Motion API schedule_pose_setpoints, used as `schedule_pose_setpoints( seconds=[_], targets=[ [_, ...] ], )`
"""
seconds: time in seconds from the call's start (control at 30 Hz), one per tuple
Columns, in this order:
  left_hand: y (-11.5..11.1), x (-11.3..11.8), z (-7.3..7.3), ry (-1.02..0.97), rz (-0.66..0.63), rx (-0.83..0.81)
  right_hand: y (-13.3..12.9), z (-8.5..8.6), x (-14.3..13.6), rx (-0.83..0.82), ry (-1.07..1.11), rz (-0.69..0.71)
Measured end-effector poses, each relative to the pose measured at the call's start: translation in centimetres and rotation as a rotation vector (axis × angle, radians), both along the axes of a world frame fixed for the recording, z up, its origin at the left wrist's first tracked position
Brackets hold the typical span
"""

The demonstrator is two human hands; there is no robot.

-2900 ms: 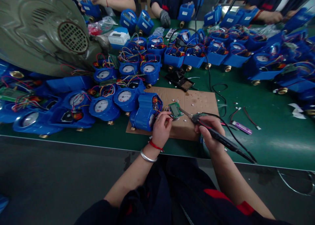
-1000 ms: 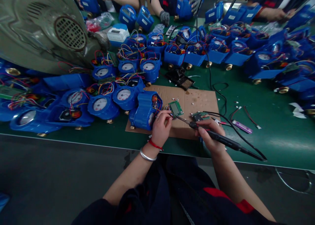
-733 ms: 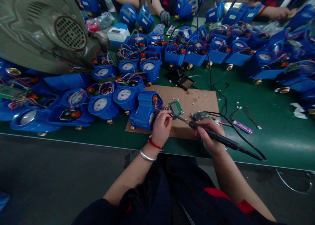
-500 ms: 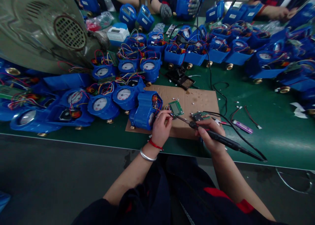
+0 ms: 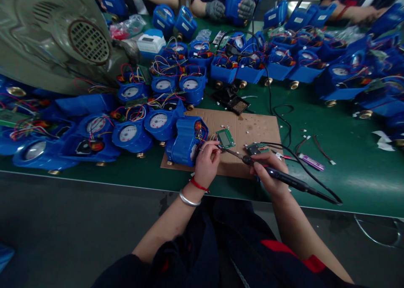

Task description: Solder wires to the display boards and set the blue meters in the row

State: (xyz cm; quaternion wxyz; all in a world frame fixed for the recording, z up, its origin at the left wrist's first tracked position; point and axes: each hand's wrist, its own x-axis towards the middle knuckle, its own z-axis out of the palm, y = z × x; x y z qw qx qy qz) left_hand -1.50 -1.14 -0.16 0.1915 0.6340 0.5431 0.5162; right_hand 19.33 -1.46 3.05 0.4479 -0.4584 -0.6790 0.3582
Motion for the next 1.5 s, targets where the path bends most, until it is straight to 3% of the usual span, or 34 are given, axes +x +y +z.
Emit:
schedule_pose_setpoints(
  seconds=[0.27, 0.67, 0.97, 1.3, 1.5],
  targets=[
    [0.0, 0.0, 0.1, -0.009, -0.003, 0.001, -0.3, 0.4, 0.2, 0.063, -0.054, -0.05],
    [0.0, 0.1, 0.1, -0.016, 0.003, -0.002, -0.5, 0.3, 0.2, 0.019, 0.113, -0.142],
    [0.0, 0.1, 0.1, -0.005, 0.006, -0.009, 1.0, 0.7, 0.2, 0.043, 0.223, -0.231],
    [0.0, 0.0, 0.0, -0.01, 0.002, -0.01, 0.2, 0.5, -0.2, -0.039, 0.135, -0.028],
    [0.0, 0.1, 0.1, 0.007, 0.004, -0.007, 0.2, 0.5, -0.3, -0.023, 0.094, -0.008]
  ],
)
